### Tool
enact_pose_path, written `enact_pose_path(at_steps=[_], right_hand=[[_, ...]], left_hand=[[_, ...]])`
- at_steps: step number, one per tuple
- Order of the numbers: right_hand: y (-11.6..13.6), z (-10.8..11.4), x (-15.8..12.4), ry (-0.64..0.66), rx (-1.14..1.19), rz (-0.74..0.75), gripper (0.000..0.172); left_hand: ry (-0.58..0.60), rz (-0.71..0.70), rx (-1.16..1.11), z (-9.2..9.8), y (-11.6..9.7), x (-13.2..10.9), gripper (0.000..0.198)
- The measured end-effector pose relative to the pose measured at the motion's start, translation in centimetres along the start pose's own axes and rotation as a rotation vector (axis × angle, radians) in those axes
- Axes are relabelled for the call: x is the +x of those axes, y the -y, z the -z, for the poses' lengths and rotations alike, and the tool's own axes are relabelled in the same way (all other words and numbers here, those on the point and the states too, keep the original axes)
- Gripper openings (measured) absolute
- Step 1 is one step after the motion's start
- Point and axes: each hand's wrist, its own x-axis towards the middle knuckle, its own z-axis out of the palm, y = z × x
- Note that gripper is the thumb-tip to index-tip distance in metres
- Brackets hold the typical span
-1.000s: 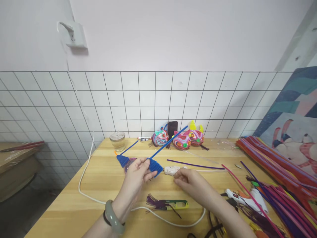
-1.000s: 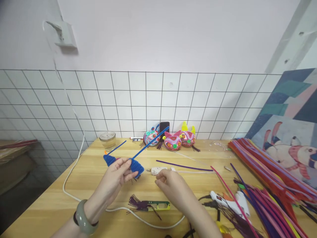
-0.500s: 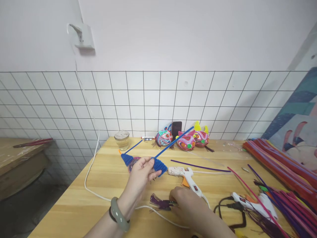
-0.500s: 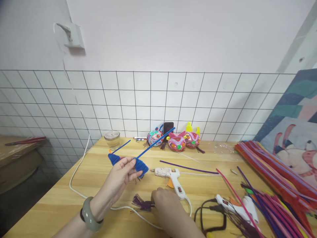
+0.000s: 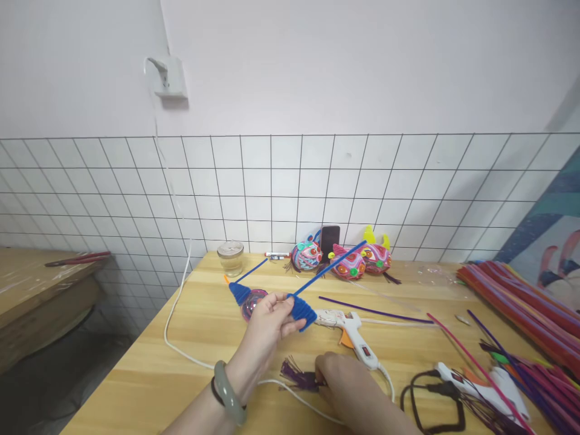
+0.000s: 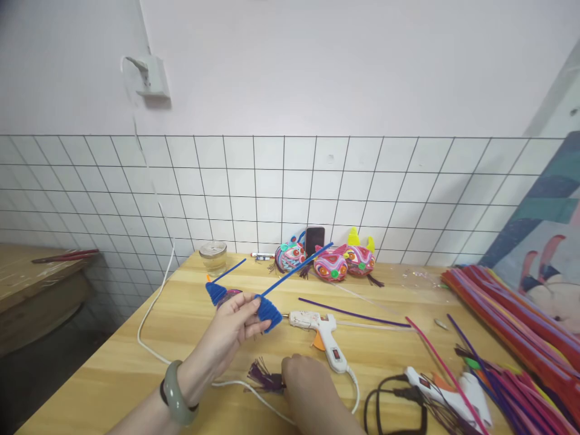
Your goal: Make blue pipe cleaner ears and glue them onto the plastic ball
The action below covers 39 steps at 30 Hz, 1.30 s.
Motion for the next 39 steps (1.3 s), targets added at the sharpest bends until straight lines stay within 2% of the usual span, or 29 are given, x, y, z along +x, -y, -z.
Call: enact_pose_path(at_steps=[13,22,26,30,33,35,39], right_hand=[[0.5,0.3,0.3,-0.002,0.005,0.019,0.033],[-0.4,0.1,0.3,-0.063,0.095,0.123,0.026],[-2.1,1.7,0.3,-0.169,0.21,0.186,0.027],[-4.6,3.9,-0.1,-0.335,0.469,0.257,0.025],[-7.2,5.2,-0.5,-0.449,0.493,0.147,0.026],[-9.1,5.6,-0.5,-0.46,0.35,0.035,0.028],[-13.0,5.4,-0.1,-0.444,0.245,-0.147,0.027]], left_hand=[[0.032,-0.028,0.045,0.1,-0.2,-0.1,0.005],[0.017,-0.055,0.028,0.3,-0.8,0.0,0.003],[0.016,-0.084,0.047,0.3,-1.0,-0.1,0.005],[0.01,-0.111,0.052,0.5,-0.8,0.1,0.01],[0.02,-0.102,0.063,0.5,-0.7,0.2,0.012],[0.027,-0.092,0.07,0.4,-0.6,0.2,0.014],[0.013,-0.078,0.055,0.3,-0.3,0.3,0.017]])
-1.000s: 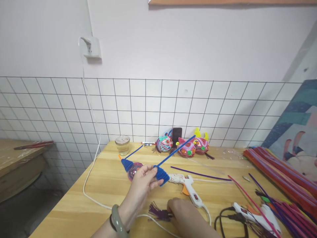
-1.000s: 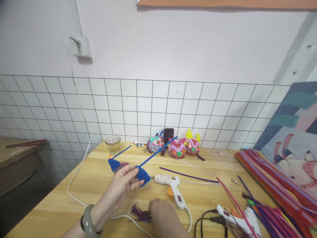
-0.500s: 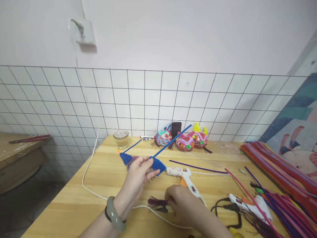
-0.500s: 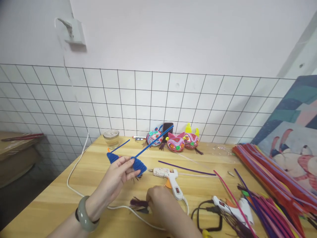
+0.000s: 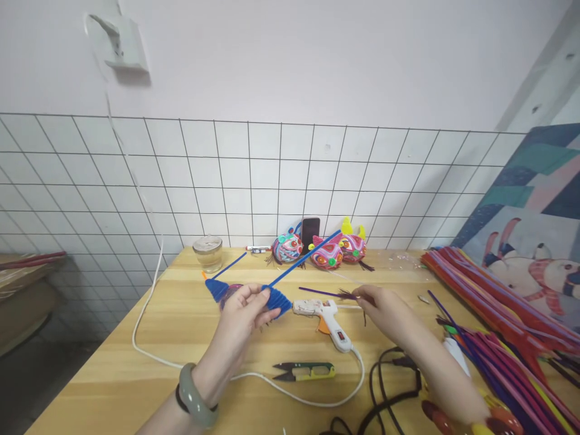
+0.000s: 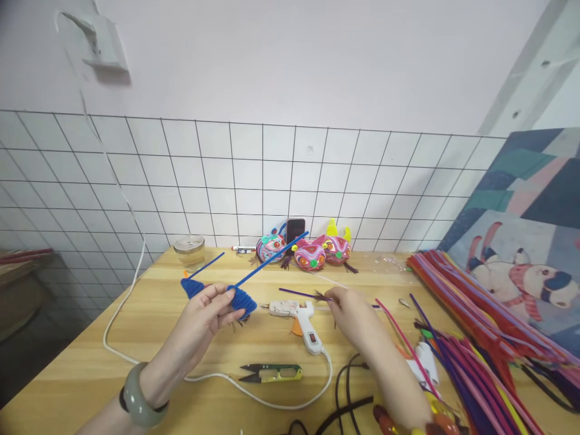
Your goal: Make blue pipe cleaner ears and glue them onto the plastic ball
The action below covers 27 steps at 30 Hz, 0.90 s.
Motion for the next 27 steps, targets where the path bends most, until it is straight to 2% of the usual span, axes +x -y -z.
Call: enact_pose_path(at_steps=[3,5,7,10,12,16,21,27], right_hand=[[-1.1,-0.5,0.4,-0.001,-0.082,-0.096,0.03],[-0.2,-1.1,0.2,0.02,-0.106,-0.082,0.034],[1.8,-1.9,-0.4,0.097,-0.088,0.027,0.032],[5.7,-3.6,-2.1,0.307,-0.038,0.215,0.027],[7.9,-4.8,-3.3,0.4,-0.061,0.262,0.031],[10.4,-6.6,-4.6,0.464,-0.183,0.273,0.03],[11.0,-7.1,-4.6,0.465,-0.304,0.228,0.034],[10.8,-6.3,-4.7,0.475,-0.281,0.226,0.031]], left_hand=[[-0.003,0.006,-0.014,0.0,0.3,0.0,0.02],[-0.001,0.008,-0.005,0.0,0.4,0.0,0.02],[0.002,0.019,0.01,0.0,0.5,0.0,0.019],[0.014,0.035,0.017,-0.1,0.6,0.0,0.018],[0.016,0.04,0.019,-0.1,0.5,0.0,0.022],[0.022,0.047,0.026,0.0,0.5,0.0,0.02],[0.043,0.045,0.022,0.0,0.4,-0.1,0.019],[0.03,0.041,0.034,0.0,0.3,-0.2,0.019]])
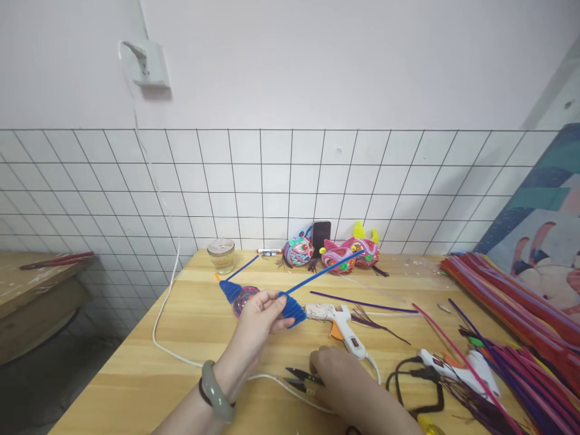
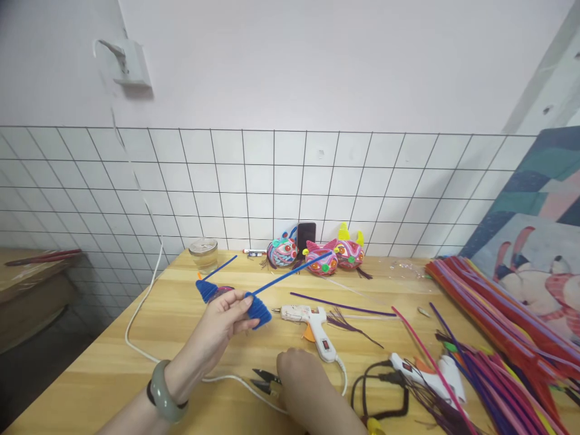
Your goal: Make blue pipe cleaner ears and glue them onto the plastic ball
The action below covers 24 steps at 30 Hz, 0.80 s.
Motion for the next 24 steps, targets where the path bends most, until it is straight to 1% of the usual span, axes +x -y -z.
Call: enact_pose_path(at_steps=[4,6,9,11,13,16,18,20,22,24], right_hand=[[-0.3,0.2,-0.1,-0.013,0.034,-0.017,0.021],[-0.6,0.2,0.0,-0.031,0.069,-0.006,0.018],[-1.3,0.3,0.1,-0.043,0.156,0.041,0.021],[-1.8,0.7,-0.1,-0.019,0.225,0.084,0.026],[-2.2,1.3,-0.5,0.029,0.395,0.153,0.027],[-2.8,2.6,-1.5,0.123,0.791,0.279,0.023],[-3.2,3.3,-2.0,0.16,0.985,0.312,0.022],[-3.5,3.8,-2.3,0.132,1.096,0.318,0.025],[-3.7,4.0,-2.2,0.062,1.144,0.331,0.029],[-3.8,3.9,-1.8,0.028,1.167,0.335,0.033]], left_hand=[[-0.011,-0.005,0.002,0.1,0.1,0.1,0.02],[-0.011,-0.006,0.005,0.1,0.1,0.2,0.02],[-0.018,-0.02,0.017,0.3,-0.3,0.2,0.019],[-0.028,-0.042,0.023,0.6,-0.7,0.2,0.019],[-0.04,-0.068,0.034,0.8,-1.1,0.3,0.019],[-0.054,-0.099,0.061,1.1,-1.5,0.5,0.02],[-0.057,-0.116,0.08,1.1,-1.4,0.6,0.021],[-0.052,-0.131,0.099,1.0,-1.1,0.6,0.023],[-0.042,-0.14,0.117,0.8,-0.7,0.6,0.023],[-0.03,-0.139,0.134,0.7,-0.4,0.5,0.022]])
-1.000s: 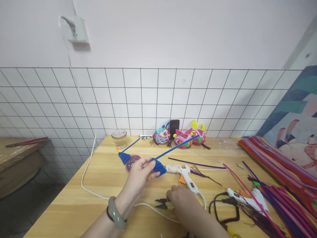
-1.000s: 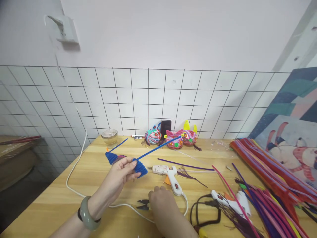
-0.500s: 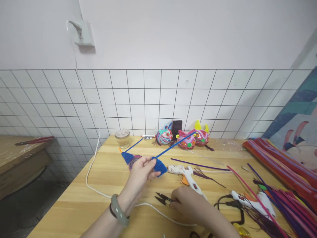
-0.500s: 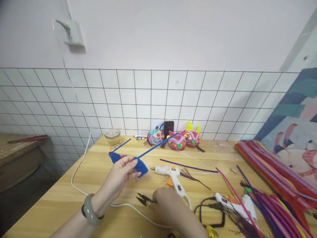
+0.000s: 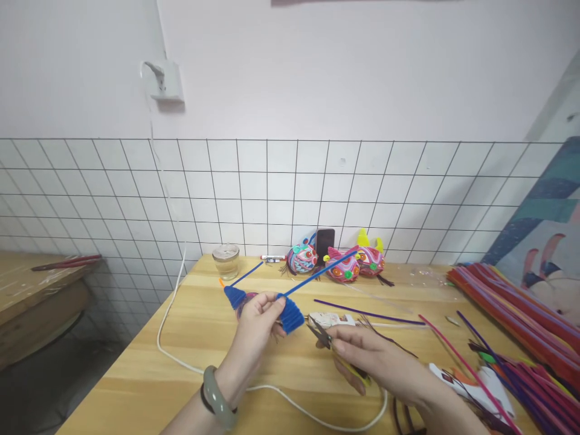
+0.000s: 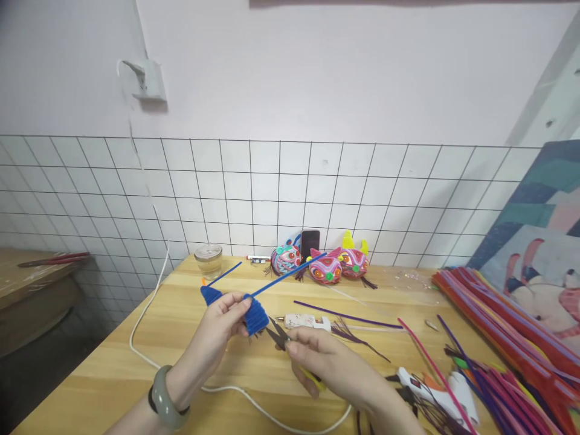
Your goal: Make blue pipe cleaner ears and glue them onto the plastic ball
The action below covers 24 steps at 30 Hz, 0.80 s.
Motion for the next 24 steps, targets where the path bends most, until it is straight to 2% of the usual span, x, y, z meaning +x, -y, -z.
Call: enact_pose_path(at_steps=[5,12,17,22,24], right_hand=[[-0.8,-0.4,1.0,-0.087,0.011,-0.061,0.037],[-1.3,-0.4,1.3,-0.142,-0.013,-0.021,0.036],[-0.7,-1.0,1.3,-0.177,-0.154,-0.014,0.035],[0.1,-1.5,0.9,-0.274,-0.416,0.131,0.024],[0.3,-1.5,0.9,-0.29,-0.525,0.14,0.023]], left_hand=[[0.048,0.016,0.029,-0.4,0.0,-0.4,0.023],[0.169,0.084,0.021,-1.1,-0.3,-1.1,0.026],[0.218,0.126,0.038,-1.3,-0.2,-1.4,0.029],[0.268,0.124,0.059,-1.3,0.0,-1.6,0.031],[0.28,0.122,0.076,-1.4,-0.1,-1.6,0.032]])
